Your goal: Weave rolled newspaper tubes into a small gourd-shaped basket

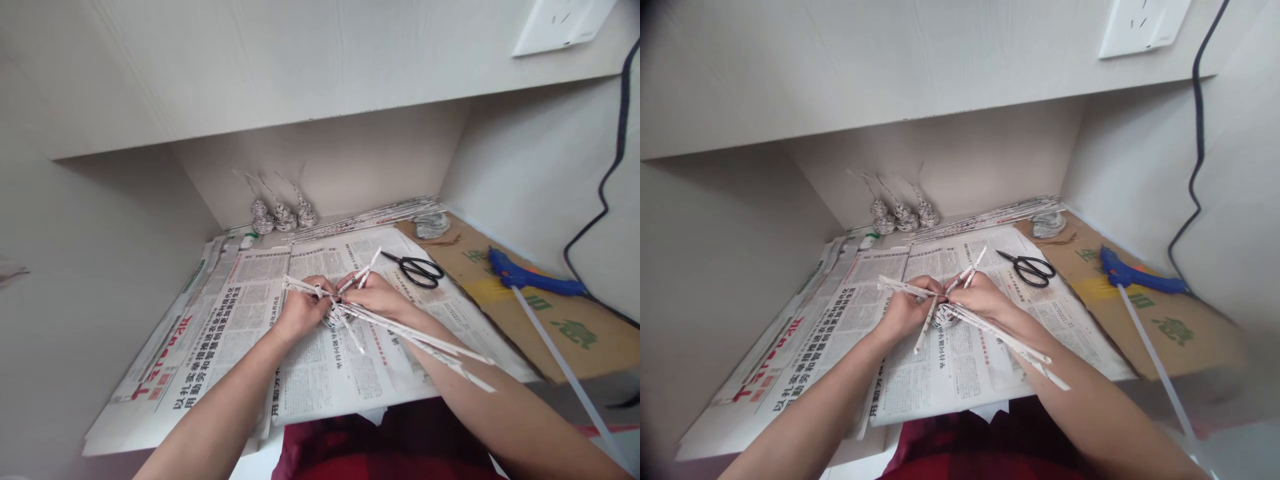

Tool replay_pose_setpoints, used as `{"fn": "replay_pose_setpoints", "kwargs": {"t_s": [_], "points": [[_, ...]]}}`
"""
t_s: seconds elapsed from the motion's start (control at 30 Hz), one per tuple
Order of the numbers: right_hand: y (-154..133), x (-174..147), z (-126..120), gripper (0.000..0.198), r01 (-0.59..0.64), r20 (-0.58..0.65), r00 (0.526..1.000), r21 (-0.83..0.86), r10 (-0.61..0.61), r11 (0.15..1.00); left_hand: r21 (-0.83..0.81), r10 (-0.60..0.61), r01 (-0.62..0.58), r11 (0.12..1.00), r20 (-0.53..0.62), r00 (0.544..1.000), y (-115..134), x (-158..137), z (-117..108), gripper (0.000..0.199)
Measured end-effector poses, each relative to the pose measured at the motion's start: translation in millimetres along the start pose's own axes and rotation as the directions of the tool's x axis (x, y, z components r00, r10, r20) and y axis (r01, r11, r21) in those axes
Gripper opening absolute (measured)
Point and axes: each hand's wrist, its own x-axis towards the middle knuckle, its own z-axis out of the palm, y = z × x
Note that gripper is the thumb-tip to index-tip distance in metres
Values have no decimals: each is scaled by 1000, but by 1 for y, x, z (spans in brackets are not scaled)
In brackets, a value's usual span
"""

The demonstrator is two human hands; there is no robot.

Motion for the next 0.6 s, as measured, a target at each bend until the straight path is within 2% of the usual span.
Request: {"fn": "replay_pose_setpoints", "kwargs": {"t_s": [0.1, 0.2, 0.3, 0.4, 0.5, 0.6], "points": [[-3, -1, 0, 17, -6, 6, 1000, -23, 6, 1000, -111, -64, 66, 992, 19, 998, 3, 1, 0, 9], [-2, -1, -2, 18, 25, 10, 1000, -58, -25, 998, -141, -85, 84, 986, 1, 996, 4, 1, 2, 11], [4, 0, -4, 17, 60, -64, 996, -110, -67, 992, -100, -80, 77, 992, -26, 996, 2, 0, 3, 9], [8, 1, -4, 13, 150, -137, 972, -252, -189, 956, -35, -51, 49, 998, -46, 998, -2, -1, 3, 5], [8, 0, -4, 12, 233, -105, 952, -362, -288, 902, 45, -23, 26, 999, -58, 998, -4, -2, 3, 4], [7, -1, -4, 15, 233, -78, 955, -403, -287, 885, 74, -33, 39, 997, -80, 996, -1, -2, 2, 4]]}}
